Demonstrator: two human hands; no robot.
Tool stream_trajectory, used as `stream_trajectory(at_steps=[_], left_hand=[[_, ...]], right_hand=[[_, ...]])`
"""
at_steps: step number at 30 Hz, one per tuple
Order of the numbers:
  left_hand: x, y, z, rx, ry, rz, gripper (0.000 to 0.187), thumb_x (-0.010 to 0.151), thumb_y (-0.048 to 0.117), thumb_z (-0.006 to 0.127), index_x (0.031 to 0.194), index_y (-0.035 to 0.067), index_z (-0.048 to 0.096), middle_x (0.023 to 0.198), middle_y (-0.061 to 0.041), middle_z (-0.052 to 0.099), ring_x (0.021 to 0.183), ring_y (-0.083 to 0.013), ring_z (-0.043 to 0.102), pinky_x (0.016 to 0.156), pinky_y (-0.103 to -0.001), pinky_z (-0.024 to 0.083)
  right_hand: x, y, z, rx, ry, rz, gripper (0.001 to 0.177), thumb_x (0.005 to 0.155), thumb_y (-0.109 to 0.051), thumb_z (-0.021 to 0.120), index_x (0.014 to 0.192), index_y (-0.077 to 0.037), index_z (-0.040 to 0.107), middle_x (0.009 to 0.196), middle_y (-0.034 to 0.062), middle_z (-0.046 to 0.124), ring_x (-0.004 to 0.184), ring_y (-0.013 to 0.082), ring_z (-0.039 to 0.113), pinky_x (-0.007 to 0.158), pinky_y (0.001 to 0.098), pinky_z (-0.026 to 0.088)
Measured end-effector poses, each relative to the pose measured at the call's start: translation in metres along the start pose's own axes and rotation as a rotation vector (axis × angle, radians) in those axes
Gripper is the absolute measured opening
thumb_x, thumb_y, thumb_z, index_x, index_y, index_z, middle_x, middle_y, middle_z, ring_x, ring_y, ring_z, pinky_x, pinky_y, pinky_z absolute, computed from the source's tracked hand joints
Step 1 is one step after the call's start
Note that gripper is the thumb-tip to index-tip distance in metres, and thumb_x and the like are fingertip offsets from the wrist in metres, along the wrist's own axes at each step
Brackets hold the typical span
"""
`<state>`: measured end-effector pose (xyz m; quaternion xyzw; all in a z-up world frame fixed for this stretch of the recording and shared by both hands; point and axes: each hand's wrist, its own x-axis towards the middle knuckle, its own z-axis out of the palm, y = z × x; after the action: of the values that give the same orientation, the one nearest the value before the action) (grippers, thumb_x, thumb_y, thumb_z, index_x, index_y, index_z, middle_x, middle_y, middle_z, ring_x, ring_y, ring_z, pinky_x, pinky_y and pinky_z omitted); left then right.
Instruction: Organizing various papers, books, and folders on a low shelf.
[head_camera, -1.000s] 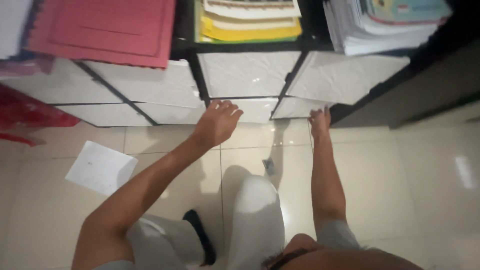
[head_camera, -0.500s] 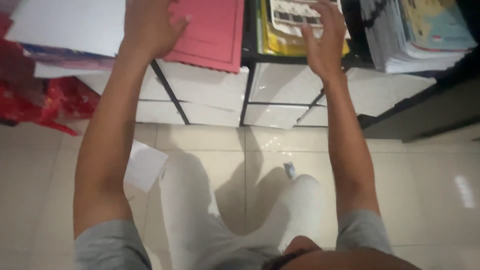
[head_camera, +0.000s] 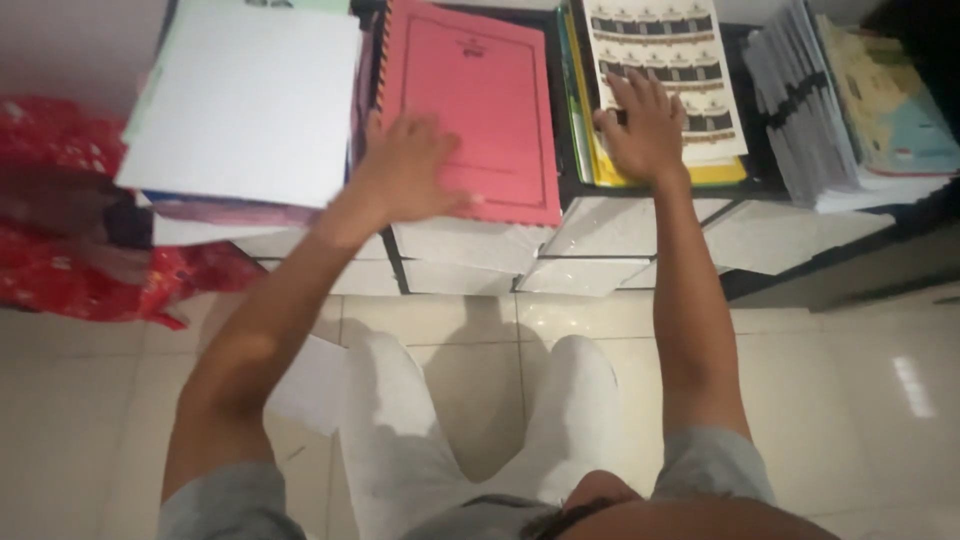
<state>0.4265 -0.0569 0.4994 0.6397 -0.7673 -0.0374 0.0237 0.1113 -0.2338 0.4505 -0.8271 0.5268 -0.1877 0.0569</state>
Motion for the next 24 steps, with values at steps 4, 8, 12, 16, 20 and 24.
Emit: stream_trajectory(at_steps=[4, 8, 12, 16, 20, 24], left_hand=[[-0.006, 0.007, -0.017, -0.054, -0.117, 0.031, 0.102, 0.080, 0.084, 0.060, 0.152, 0.015, 0.040, 0.162, -0.021, 0.022, 0.151, -0.0441, 0.010, 0.113, -0.076, 0.005], [-0.016, 0.014, -0.018, -0.027, -0.075, 0.016, 0.117, 0.064, 0.086, 0.068, 0.153, 0.016, 0.040, 0.162, -0.023, 0.023, 0.151, -0.0434, 0.012, 0.111, -0.076, 0.007], [-0.022, 0.018, -0.005, 0.006, -0.016, 0.062, 0.100, 0.073, 0.081, 0.065, 0.148, 0.017, 0.049, 0.157, -0.015, 0.039, 0.153, -0.0372, 0.024, 0.116, -0.075, 0.008], [-0.027, 0.017, 0.036, -0.034, 0.216, 0.217, 0.067, 0.087, 0.062, 0.062, 0.136, 0.017, 0.060, 0.146, -0.019, 0.052, 0.140, -0.0390, 0.039, 0.111, -0.070, 0.018], [-0.036, 0.022, 0.045, 0.288, 0.343, 0.347, 0.034, 0.099, 0.027, 0.058, 0.128, 0.010, 0.063, 0.122, -0.011, 0.067, 0.121, -0.0318, 0.062, 0.098, -0.050, 0.047], [-0.035, 0.022, 0.055, 0.438, 0.460, 0.410, 0.027, 0.088, 0.012, 0.061, 0.114, 0.006, 0.065, 0.100, -0.009, 0.073, 0.098, -0.0257, 0.073, 0.076, -0.038, 0.059]], right_hand=[[0.002, 0.001, 0.004, -0.015, 0.036, -0.009, 0.063, 0.099, -0.051, 0.053, 0.156, -0.027, 0.044, 0.164, 0.0110, 0.036, 0.153, 0.0359, 0.024, 0.122, 0.0613, 0.009], [-0.005, 0.002, 0.004, 0.006, 0.085, -0.041, 0.061, 0.099, -0.048, 0.056, 0.155, -0.025, 0.048, 0.163, 0.0114, 0.040, 0.153, 0.0359, 0.028, 0.121, 0.0620, 0.012], [-0.004, 0.004, 0.010, 0.002, 0.141, -0.063, 0.059, 0.100, -0.047, 0.058, 0.154, -0.025, 0.050, 0.161, 0.0114, 0.042, 0.152, 0.0352, 0.030, 0.122, 0.0617, 0.012], [-0.010, 0.002, 0.009, 0.054, 0.186, -0.076, 0.055, 0.099, -0.044, 0.061, 0.150, -0.023, 0.055, 0.158, 0.0142, 0.045, 0.151, 0.0360, 0.032, 0.121, 0.0603, 0.013], [-0.013, 0.000, 0.008, 0.116, 0.258, -0.120, 0.049, 0.097, -0.042, 0.066, 0.141, -0.019, 0.063, 0.147, 0.0187, 0.052, 0.142, 0.0343, 0.042, 0.119, 0.0566, 0.020], [-0.014, 0.006, 0.007, 0.083, 0.274, -0.177, 0.047, 0.101, -0.043, 0.064, 0.140, -0.017, 0.064, 0.141, 0.0158, 0.057, 0.140, 0.0324, 0.047, 0.120, 0.0541, 0.025]])
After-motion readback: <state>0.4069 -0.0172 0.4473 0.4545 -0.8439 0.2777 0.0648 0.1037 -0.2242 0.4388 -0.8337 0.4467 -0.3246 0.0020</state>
